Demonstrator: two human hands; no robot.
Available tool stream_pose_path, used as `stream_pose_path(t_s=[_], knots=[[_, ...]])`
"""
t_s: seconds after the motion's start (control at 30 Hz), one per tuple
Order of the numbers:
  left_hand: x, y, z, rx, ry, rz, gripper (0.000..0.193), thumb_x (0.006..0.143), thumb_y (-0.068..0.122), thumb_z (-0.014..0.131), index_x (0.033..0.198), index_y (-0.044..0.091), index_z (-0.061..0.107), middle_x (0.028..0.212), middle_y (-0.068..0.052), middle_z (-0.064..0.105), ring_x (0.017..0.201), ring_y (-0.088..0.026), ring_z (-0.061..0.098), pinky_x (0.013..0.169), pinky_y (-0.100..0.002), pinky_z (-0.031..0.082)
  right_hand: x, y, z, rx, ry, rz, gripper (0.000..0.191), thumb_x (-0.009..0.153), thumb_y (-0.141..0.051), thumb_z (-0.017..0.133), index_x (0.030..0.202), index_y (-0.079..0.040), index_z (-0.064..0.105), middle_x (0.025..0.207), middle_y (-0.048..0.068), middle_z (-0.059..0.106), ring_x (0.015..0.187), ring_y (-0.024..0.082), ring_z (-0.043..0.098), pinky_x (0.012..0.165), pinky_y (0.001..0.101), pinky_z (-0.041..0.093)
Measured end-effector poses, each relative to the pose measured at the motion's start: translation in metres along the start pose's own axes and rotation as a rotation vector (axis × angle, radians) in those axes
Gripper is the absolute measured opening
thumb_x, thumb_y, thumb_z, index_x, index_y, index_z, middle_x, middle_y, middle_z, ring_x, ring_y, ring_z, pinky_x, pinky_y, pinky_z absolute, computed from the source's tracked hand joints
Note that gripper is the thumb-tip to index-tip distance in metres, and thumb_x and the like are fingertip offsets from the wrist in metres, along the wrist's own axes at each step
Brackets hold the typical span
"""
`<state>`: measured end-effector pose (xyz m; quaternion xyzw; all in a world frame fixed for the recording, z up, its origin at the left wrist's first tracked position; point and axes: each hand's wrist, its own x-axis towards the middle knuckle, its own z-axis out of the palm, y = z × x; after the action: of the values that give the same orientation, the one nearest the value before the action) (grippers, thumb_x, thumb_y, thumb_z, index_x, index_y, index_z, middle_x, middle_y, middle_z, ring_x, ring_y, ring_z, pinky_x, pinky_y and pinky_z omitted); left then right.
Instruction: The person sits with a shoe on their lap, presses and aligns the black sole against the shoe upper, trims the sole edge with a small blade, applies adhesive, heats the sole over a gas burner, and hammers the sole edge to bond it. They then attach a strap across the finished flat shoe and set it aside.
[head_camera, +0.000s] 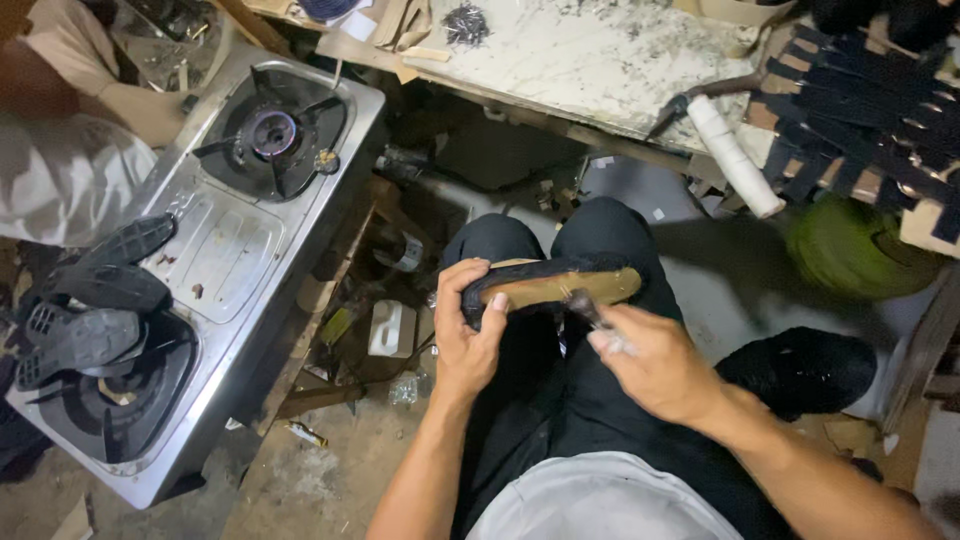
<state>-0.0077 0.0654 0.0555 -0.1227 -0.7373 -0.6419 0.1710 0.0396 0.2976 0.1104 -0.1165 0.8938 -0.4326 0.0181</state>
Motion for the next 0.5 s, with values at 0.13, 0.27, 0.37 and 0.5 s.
stream_pose_path(t_s=[0.13,0.27,0.37,0.5], knots=[[-0.008,-0.012,-0.032,0.102,-0.218,-0.108,0.044,0.089,0.011,0.073,0.131,0.004,0.060,0.137,-0.016,0.063,0.138,-0.037,0.054,0.118,-0.046,0.039,0.027,0.036,-0.054,-0.198,-0.031,0.044,0.040,0.090,-0.026,0.065,0.122,-0.001,0.066,0.099,0.022,0.074,0.086,0.034,0.074,0.075,0.0408,0.056],[-0.010,-0.012,-0.051,0.376,-0.411,0.005,0.050,0.081,0.016,0.081,0.128,0.007,0.066,0.141,-0.011,0.064,0.147,-0.043,0.038,0.120,-0.057,0.022,0.085,0.070,-0.088,-0.514,-0.351,0.439,0.031,0.098,-0.031,0.057,0.120,-0.015,0.070,0.089,0.018,0.073,0.080,0.034,0.075,0.075,0.0460,0.057],[-0.007,-0.014,-0.054,0.386,-0.500,0.040,0.050,0.081,0.016,0.081,0.128,0.007,0.067,0.144,-0.010,0.062,0.150,-0.042,0.036,0.122,-0.059,0.019,0.141,0.075,-0.086,-0.631,-0.351,0.048,0.030,0.087,-0.025,0.061,0.103,-0.001,0.070,0.091,0.025,0.073,0.087,0.043,0.068,0.076,0.0533,0.052],[-0.002,-0.027,-0.046,0.196,-0.512,0.013,0.049,0.089,0.013,0.075,0.136,0.006,0.063,0.152,-0.010,0.058,0.152,-0.037,0.041,0.127,-0.057,0.022,0.228,0.059,-0.060,-0.713,-0.549,0.102,0.030,0.087,-0.022,0.058,0.091,0.002,0.074,0.083,0.027,0.075,0.082,0.042,0.075,0.082,0.0521,0.057]])
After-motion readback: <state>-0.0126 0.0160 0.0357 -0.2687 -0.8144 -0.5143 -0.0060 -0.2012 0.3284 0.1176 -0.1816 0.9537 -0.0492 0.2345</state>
